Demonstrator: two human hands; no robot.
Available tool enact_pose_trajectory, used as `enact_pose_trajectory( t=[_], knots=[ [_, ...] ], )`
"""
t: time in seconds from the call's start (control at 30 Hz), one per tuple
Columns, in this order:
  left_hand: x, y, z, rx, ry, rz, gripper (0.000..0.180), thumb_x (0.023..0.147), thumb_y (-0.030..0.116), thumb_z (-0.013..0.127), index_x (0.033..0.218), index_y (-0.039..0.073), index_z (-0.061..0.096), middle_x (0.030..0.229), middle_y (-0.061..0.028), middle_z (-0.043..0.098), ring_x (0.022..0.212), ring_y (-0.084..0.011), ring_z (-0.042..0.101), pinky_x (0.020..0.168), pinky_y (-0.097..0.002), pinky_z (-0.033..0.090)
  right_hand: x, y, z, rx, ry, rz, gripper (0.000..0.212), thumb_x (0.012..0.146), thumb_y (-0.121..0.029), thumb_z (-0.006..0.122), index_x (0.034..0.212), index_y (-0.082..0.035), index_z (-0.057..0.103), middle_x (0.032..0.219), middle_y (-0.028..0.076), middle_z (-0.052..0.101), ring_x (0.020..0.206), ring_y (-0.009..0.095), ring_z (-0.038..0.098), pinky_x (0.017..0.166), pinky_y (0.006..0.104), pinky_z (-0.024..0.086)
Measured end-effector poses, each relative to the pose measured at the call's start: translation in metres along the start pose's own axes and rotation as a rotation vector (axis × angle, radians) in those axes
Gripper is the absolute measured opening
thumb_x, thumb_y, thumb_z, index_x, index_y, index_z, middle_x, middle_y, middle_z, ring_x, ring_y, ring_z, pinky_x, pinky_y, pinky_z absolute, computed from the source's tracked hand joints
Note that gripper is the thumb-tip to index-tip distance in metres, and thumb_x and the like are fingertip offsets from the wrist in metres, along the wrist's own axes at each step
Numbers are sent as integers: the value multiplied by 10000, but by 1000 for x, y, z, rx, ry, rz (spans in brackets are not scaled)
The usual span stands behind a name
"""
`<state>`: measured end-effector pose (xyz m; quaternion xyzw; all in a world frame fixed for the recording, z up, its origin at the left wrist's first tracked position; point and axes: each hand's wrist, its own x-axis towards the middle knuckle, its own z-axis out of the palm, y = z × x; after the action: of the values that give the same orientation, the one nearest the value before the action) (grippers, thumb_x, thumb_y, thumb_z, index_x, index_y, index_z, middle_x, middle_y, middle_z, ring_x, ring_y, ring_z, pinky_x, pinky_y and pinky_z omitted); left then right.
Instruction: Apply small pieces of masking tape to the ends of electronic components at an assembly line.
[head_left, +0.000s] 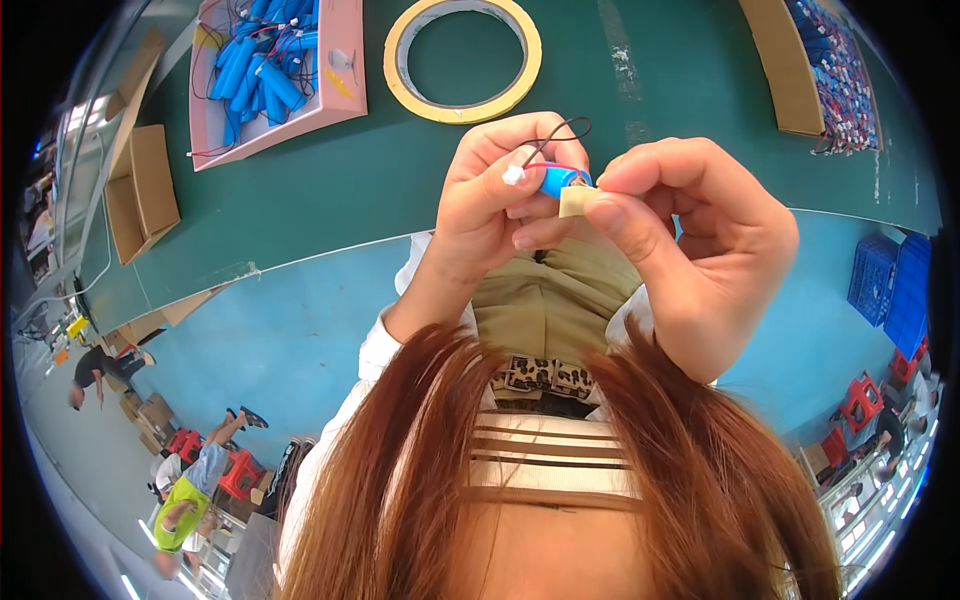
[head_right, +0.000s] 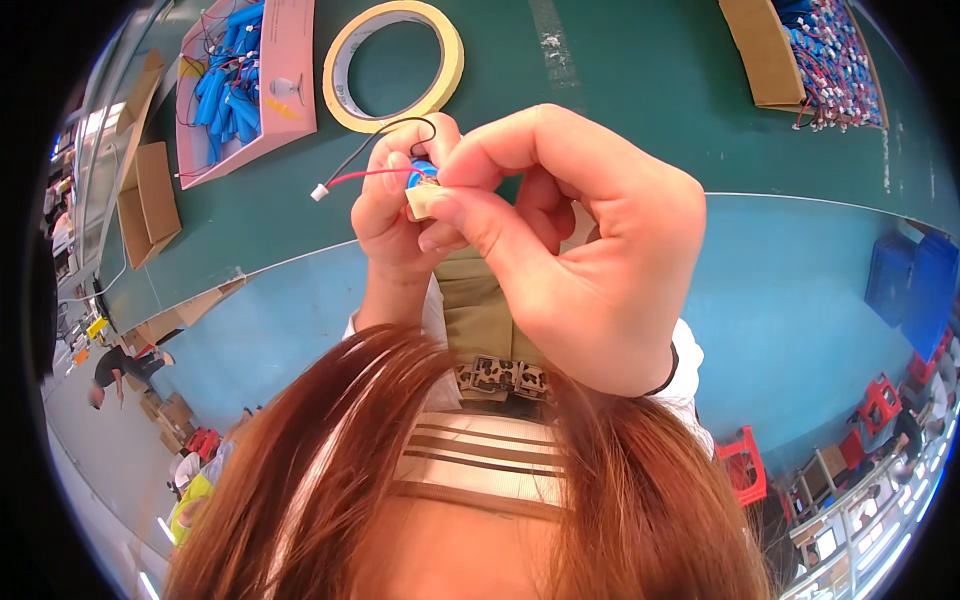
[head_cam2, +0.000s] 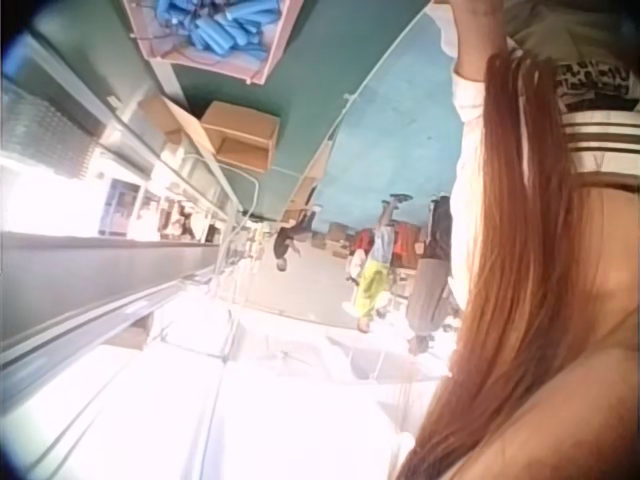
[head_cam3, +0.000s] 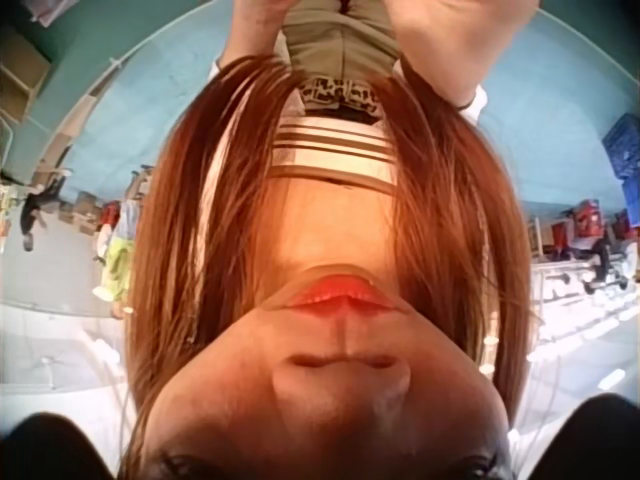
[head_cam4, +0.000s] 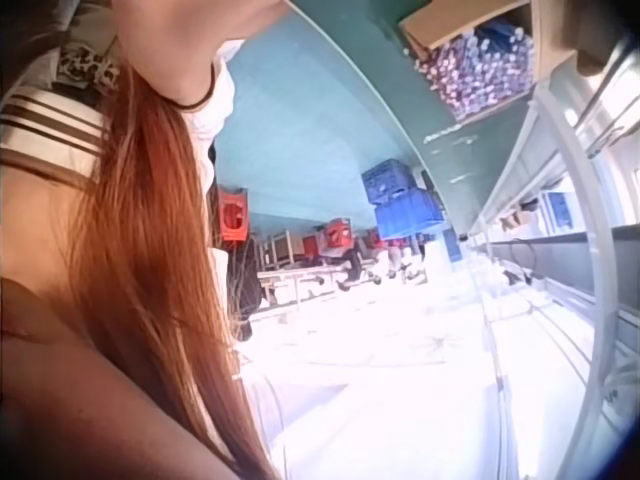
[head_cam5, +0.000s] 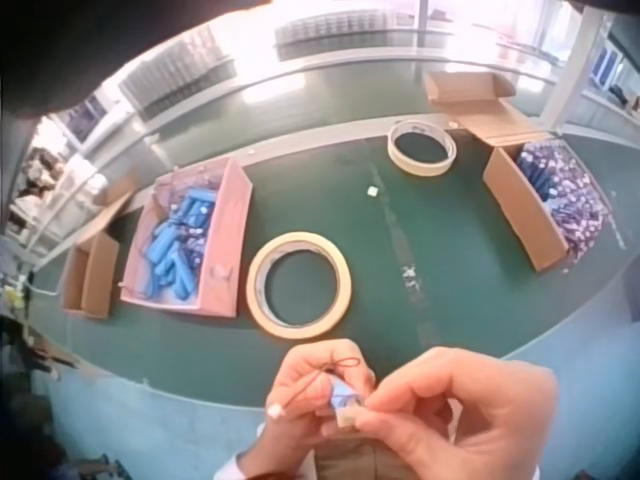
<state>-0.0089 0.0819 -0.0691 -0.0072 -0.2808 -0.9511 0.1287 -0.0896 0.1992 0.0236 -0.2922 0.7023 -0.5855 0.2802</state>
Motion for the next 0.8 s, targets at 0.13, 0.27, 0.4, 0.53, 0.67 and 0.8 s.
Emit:
enact_pose_trajectory(
  t=[0.13,0.27,0.4,0.53,0.67,0.8],
  knots=[
    [0,-1,-1,-7,-1,4,283,833,212,522,866,-68,496,534,2,410,385,-26,256,350,-180,221,0,2,0,-20,1,7,117,724,111,613,812,57,557,770,72,587,681,87,570,617,175,451],
    [0,-1,3,18,55,40,302,841,227,524,864,-72,494,547,-5,417,392,-21,255,345,-176,219,0,4,-2,-55,-3,-25,123,720,121,612,812,58,560,770,73,586,678,83,564,614,172,446],
    [0,1,4,-31,31,16,297,855,220,505,853,-77,493,553,-9,419,398,-17,255,341,-174,225,1,4,-4,-57,4,-57,124,717,119,620,807,57,561,764,71,583,670,72,545,599,169,434],
    [1,-1,0,-10,-11,46,299,863,222,496,843,-76,492,555,-11,420,395,-20,252,340,-176,224,0,4,-4,-62,1,-65,128,715,117,625,805,53,562,755,62,576,655,59,519,581,161,409],
    [1,0,0,9,-2,34,310,865,233,502,841,-76,491,565,-20,434,405,-21,256,341,-173,228,0,3,-7,-66,-20,-78,131,711,120,625,802,50,562,751,56,571,646,52,500,567,153,385],
    [1,-3,9,54,127,97,303,862,228,508,843,-75,493,591,-37,466,420,-18,265,343,-167,232,-1,2,-10,-32,-52,-83,134,705,124,625,797,52,560,748,54,568,645,48,492,562,153,375]
  ],
)
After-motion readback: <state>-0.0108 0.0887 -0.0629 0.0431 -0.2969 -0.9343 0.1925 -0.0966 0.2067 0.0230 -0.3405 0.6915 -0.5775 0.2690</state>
